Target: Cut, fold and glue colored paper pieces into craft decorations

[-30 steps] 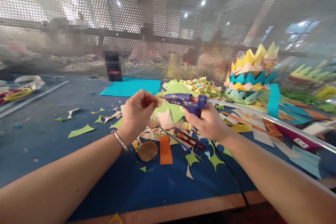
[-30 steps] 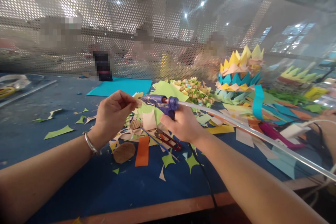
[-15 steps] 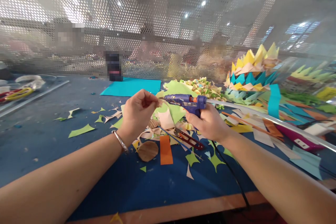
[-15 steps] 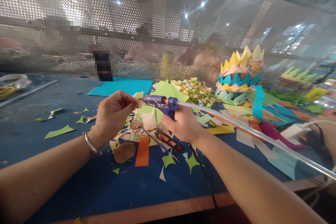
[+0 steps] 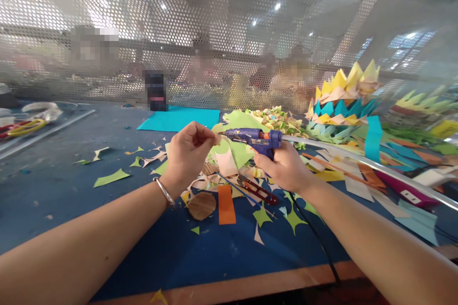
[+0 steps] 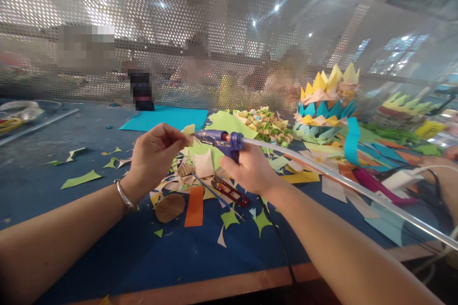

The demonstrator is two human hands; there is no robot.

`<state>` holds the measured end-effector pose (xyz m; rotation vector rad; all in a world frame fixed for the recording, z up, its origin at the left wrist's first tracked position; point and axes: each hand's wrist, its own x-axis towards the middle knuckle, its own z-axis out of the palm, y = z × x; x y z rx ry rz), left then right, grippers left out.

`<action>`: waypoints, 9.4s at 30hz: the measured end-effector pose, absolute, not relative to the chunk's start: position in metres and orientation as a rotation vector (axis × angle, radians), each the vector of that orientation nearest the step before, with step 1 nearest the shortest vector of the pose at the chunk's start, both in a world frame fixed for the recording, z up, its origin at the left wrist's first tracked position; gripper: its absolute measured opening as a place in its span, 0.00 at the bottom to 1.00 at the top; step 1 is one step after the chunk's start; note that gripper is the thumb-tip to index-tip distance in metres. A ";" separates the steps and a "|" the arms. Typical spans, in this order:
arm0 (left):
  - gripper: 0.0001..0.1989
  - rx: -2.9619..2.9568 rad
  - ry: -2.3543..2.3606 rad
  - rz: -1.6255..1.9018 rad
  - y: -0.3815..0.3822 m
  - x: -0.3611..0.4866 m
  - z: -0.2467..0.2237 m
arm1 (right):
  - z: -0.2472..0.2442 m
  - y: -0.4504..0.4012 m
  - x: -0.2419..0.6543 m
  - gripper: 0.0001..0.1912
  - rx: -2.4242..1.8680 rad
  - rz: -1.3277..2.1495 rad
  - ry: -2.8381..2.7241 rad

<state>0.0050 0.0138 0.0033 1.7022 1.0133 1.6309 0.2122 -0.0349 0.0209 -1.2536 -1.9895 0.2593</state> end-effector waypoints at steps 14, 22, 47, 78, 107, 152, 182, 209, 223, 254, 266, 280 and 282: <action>0.13 1.344 0.741 1.613 0.014 0.007 0.005 | 0.017 -0.025 0.223 0.15 -1.344 0.436 -1.882; 0.13 1.147 0.612 1.435 0.001 0.012 0.012 | 0.017 -0.025 0.223 0.19 -1.314 0.543 -1.827; 0.17 1.098 0.726 1.489 -0.006 0.013 0.015 | 0.014 -0.021 0.221 0.21 -1.339 0.660 -1.754; 0.15 1.235 0.982 1.530 0.008 0.008 0.009 | 0.004 0.001 0.241 0.34 -1.809 0.429 -1.904; 0.07 1.872 0.883 1.340 -0.010 0.016 0.000 | 0.016 -0.034 0.207 0.12 -1.109 0.228 -2.002; 0.06 1.077 0.790 0.920 -0.011 0.014 0.010 | 0.012 -0.031 0.209 0.09 -0.833 0.040 -2.238; 0.11 2.170 0.918 0.929 -0.009 0.007 0.013 | 0.011 -0.032 0.211 0.08 -0.865 0.129 -2.180; 0.11 1.736 0.849 0.898 -0.007 0.012 0.004 | 0.012 -0.032 0.212 0.07 -0.891 0.076 -2.125; 0.08 1.111 0.746 0.947 -0.011 0.016 0.009 | 0.012 -0.032 0.211 0.08 -0.921 -0.137 -2.192; 0.10 1.362 0.713 1.058 -0.005 0.012 0.007 | 0.011 -0.032 0.211 0.06 -0.964 0.085 -2.118; 0.09 1.315 0.645 1.004 -0.004 0.007 0.008 | 0.009 -0.033 0.211 0.06 -0.926 0.109 -2.134; 0.11 1.296 0.605 0.962 -0.001 0.006 0.006 | 0.011 -0.033 0.213 0.06 -0.916 0.096 -2.146; 0.13 1.297 0.599 0.953 -0.002 0.005 0.007 | 0.011 -0.033 0.212 0.06 -0.922 0.102 -2.150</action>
